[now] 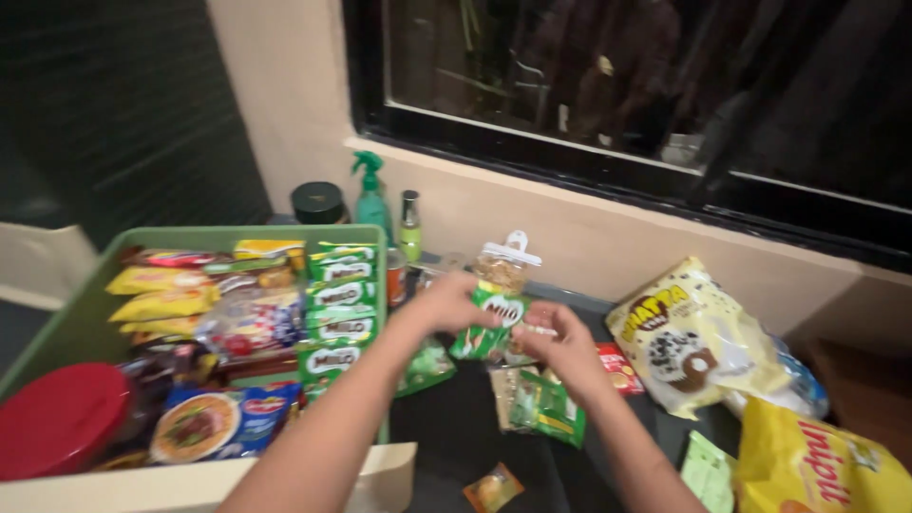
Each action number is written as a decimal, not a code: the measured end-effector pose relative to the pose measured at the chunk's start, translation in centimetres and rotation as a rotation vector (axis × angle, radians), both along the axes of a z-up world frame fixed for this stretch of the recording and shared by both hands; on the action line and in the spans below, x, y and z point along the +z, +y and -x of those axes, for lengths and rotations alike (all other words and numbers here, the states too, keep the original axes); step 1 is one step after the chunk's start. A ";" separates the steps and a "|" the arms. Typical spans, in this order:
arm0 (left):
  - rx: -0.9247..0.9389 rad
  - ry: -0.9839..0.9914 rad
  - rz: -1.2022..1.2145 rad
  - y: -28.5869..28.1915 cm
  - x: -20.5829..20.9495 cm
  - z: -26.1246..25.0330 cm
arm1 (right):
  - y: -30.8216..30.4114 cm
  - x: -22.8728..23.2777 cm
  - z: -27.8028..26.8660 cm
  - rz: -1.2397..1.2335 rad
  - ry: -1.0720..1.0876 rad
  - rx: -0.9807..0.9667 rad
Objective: Organizing various individual snack and beverage packets into a plastic storage bin.
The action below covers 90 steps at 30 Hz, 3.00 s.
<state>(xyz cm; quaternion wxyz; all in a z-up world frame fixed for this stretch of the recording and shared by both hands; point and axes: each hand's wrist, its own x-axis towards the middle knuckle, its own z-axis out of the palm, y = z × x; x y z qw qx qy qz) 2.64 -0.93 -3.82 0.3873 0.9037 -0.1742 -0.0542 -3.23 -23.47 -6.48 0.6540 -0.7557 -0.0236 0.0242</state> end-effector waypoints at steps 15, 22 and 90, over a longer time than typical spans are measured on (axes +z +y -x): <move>0.093 0.345 0.439 20.2 4.5 11.3 | 18.4 5.7 2.8 0.005 -0.202 0.548; 0.094 0.366 0.360 22.6 1.0 12.3 | 21.5 5.9 5.4 0.245 -0.243 0.550; -0.209 -0.554 -0.334 -13.5 -16.7 7.2 | -12.4 -9.9 4.8 0.777 -0.425 0.235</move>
